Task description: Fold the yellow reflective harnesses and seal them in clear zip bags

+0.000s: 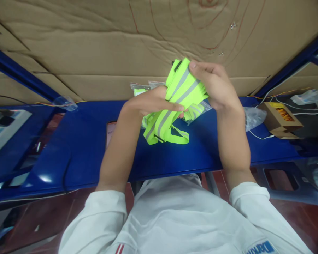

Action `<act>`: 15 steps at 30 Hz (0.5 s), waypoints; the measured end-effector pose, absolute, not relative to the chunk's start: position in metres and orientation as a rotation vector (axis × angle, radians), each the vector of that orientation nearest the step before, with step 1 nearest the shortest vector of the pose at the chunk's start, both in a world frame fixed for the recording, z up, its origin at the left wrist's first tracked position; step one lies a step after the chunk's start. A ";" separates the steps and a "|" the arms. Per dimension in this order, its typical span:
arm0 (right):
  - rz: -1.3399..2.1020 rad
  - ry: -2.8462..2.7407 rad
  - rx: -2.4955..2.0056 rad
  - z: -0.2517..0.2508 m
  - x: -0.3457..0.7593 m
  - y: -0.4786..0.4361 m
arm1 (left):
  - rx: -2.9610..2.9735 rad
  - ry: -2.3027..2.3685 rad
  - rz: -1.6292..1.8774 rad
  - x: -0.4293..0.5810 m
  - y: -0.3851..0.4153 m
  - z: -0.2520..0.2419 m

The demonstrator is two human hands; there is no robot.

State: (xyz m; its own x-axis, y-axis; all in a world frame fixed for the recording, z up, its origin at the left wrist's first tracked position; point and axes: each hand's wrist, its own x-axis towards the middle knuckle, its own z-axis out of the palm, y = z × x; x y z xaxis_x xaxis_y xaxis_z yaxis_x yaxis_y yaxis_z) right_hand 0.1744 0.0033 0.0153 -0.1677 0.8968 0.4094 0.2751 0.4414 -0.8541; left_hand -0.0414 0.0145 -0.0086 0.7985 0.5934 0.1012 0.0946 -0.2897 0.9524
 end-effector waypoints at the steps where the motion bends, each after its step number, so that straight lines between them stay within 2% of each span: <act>1: 0.849 -1.667 -1.015 0.016 0.176 0.008 | 1.815 0.516 0.532 -0.041 0.015 -0.009; 4: 1.086 -1.653 -0.990 0.013 0.180 0.025 | 1.823 0.483 0.568 -0.040 0.013 -0.008; 6: 1.065 -1.659 -1.027 0.008 0.180 0.033 | 1.861 0.477 0.589 -0.040 0.010 -0.006; 10: 0.728 -1.694 -1.012 0.007 0.178 0.019 | 1.897 0.511 0.621 -0.039 0.009 -0.005; 15: 0.418 -2.200 -0.951 0.024 0.175 -0.021 | 1.874 0.506 0.704 -0.033 0.008 -0.006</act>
